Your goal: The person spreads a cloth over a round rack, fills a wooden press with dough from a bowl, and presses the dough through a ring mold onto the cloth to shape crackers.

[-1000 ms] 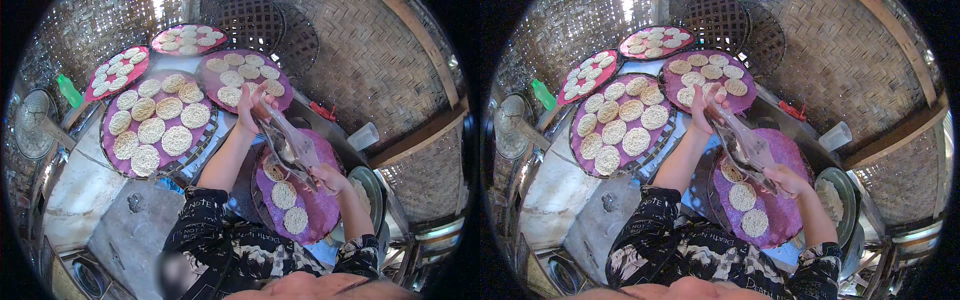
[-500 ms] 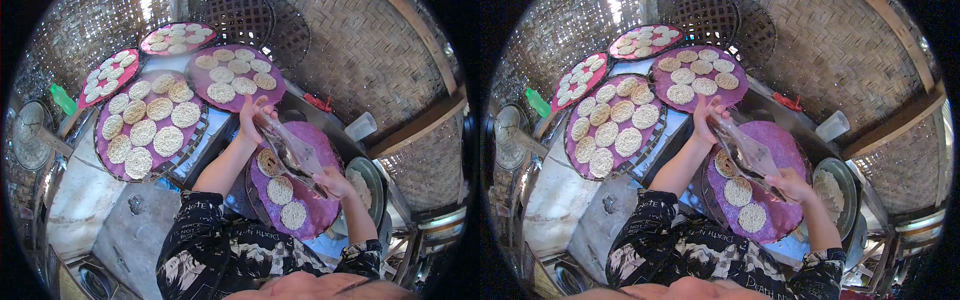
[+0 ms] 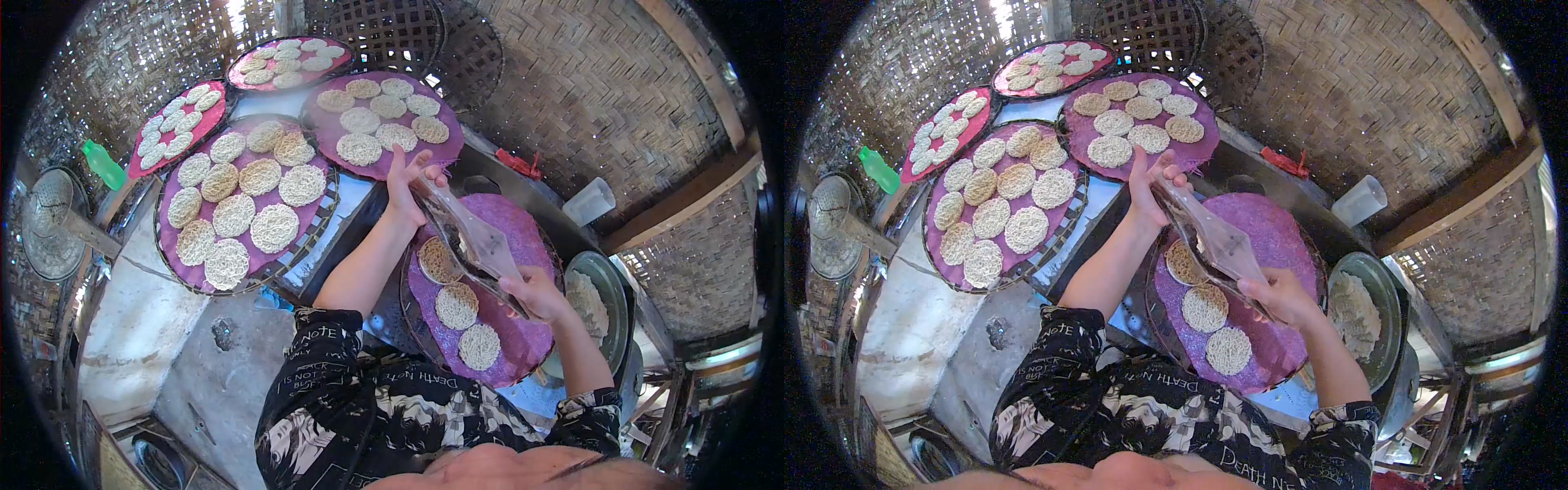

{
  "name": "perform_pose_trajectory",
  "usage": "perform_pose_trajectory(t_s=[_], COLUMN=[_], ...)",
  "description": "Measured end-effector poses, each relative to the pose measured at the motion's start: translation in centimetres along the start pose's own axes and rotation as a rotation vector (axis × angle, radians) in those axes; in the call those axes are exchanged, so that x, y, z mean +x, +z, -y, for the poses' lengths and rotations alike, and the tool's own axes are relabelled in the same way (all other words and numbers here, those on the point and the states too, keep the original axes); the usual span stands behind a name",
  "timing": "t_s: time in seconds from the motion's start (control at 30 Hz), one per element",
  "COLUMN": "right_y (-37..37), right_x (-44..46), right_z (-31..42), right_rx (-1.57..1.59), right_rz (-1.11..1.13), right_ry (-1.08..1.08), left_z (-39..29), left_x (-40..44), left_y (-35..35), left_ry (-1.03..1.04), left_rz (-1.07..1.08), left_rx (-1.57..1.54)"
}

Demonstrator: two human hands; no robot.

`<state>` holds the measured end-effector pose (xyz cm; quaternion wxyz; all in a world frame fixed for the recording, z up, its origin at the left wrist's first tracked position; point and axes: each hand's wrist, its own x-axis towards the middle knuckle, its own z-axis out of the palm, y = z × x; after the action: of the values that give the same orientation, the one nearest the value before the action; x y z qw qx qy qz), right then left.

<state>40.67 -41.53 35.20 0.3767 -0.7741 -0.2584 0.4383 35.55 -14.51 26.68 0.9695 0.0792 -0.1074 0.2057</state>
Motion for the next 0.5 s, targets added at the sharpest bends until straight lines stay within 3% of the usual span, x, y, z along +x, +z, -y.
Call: perform_pose_trajectory(t_s=[0.1,0.17,0.2,0.3,0.4,0.43,0.5], right_y=[-1.1,-0.5,-0.2,1.4,2.7,2.7,2.8], right_x=[-1.3,-1.2,-1.0,1.4,3.5,4.9,7.1], right_z=[0.9,1.6,2.0,0.9,1.2,0.5,-1.0], right_rx=[0.157,0.283,0.346,0.408,0.317,0.242,-0.317], right_rz=[0.126,0.053,0.012,-0.012,0.028,0.020,-0.245], right_ry=[-0.083,-0.244,-0.333,-0.417,-0.397,-0.386,-0.418], left_z=[0.0,-0.2,-0.5,2.0,2.0,1.4,-0.4], left_x=[-0.6,-1.9,-1.9,-4.8,-5.4,-6.6,-7.9], left_y=[2.3,6.9,5.1,6.1,2.6,3.7,0.8], left_ry=[-0.023,-0.028,-0.060,0.211,0.319,0.309,0.419], left_rz=[0.027,-0.027,0.215,0.297,-0.190,-0.243,-0.197], left_rx=[0.053,0.199,0.465,1.816,1.623,1.612,1.310])
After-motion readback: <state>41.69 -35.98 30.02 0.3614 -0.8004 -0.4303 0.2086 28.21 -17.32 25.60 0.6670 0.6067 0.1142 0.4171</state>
